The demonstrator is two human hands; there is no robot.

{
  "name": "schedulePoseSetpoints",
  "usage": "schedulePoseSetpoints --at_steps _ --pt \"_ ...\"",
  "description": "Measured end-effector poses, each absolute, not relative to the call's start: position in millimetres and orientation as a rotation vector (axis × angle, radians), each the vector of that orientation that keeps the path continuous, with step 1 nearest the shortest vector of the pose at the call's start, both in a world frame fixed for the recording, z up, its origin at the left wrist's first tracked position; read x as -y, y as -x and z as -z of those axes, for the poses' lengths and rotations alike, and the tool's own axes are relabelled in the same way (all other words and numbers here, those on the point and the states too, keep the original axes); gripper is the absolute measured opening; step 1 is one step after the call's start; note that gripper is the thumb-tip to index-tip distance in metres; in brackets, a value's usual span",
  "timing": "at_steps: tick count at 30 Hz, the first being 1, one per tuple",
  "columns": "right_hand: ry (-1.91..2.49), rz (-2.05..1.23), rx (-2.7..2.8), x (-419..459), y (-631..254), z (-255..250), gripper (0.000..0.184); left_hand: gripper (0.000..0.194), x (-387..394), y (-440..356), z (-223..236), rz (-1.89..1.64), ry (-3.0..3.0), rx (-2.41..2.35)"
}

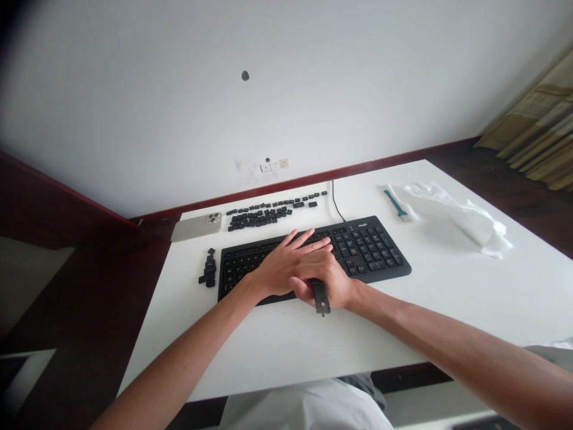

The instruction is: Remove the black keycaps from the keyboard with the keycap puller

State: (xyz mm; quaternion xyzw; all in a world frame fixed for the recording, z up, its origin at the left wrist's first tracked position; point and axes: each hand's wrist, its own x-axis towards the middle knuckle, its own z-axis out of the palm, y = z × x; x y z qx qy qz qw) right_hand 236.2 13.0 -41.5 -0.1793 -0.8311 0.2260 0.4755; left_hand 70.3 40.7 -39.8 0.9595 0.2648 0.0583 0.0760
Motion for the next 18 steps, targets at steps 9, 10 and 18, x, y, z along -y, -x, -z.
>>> schedulePoseSetpoints --at_steps 9,10,18 --pt "0.489 -0.477 2.028 -13.7 -232.7 39.9 0.039 0.056 -41.3 -69.9 41.5 -0.193 -2.829 -0.809" --pt "0.487 -0.479 2.025 -13.7 -232.7 40.0 0.039 0.056 -41.4 -70.0 41.4 -0.191 -2.83 -0.81" --pt "0.477 -0.516 2.019 -14.4 -235.2 40.4 0.036 0.055 -41.5 -71.2 41.7 -0.171 -2.862 -0.821"
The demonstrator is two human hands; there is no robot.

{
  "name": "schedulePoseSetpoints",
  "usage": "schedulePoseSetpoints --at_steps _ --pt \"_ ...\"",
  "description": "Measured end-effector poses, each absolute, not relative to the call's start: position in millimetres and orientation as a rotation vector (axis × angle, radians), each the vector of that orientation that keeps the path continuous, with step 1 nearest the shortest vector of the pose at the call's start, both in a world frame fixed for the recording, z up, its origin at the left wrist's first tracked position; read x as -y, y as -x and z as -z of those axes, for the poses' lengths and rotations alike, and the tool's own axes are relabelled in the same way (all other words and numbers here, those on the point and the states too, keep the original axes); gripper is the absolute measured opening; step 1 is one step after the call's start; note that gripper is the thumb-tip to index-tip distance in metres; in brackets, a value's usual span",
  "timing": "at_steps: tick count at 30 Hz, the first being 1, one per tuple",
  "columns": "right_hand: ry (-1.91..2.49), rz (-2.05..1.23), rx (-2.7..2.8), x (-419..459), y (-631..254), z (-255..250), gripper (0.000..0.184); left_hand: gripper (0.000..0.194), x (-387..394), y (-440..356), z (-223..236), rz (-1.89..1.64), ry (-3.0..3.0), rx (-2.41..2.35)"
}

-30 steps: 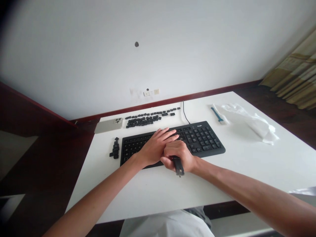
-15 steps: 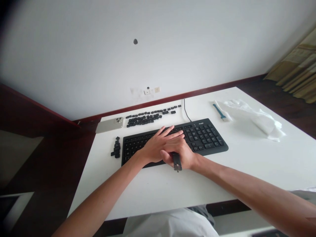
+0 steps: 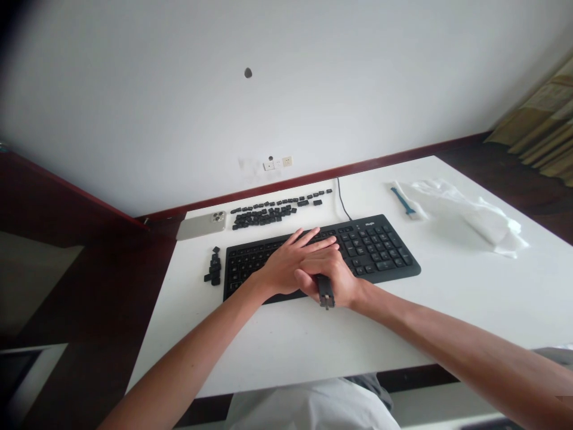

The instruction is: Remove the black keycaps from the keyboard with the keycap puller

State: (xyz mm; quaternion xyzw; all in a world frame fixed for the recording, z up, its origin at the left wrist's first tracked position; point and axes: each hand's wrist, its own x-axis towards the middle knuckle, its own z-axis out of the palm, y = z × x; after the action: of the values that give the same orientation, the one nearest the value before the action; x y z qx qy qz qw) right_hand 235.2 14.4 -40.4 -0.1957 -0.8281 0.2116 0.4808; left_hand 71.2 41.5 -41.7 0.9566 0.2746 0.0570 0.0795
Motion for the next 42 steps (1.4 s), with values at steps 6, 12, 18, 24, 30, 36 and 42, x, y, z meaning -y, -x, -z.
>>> schedulePoseSetpoints --at_steps 6,12,18,24,30,36,42 --pt "0.492 -0.495 2.023 -14 -235 37 0.038 0.055 -40 -71 40 -0.154 -2.874 -0.823" --pt "0.491 -0.49 2.006 -14 -236 36 0.039 0.054 -39 -72 37 -0.148 -2.852 -0.833" --pt "0.496 -0.471 2.012 -13 -236 30 0.038 0.054 -38 -72 37 -0.148 -2.842 -0.821" --pt "0.518 -0.462 2.04 -12 -237 27 0.041 0.056 -38 -73 35 -0.138 -2.844 -0.827" --pt "0.538 -0.47 2.059 -12 -239 28 0.043 0.057 -38 -74 36 -0.132 -2.851 -0.843" --pt "0.56 -0.503 2.075 -12 -243 31 0.045 0.055 -38 -75 39 -0.151 -2.861 -0.845" --pt "0.555 -0.512 2.071 -13 -242 32 0.044 0.053 -38 -74 40 -0.167 -2.872 -0.846"
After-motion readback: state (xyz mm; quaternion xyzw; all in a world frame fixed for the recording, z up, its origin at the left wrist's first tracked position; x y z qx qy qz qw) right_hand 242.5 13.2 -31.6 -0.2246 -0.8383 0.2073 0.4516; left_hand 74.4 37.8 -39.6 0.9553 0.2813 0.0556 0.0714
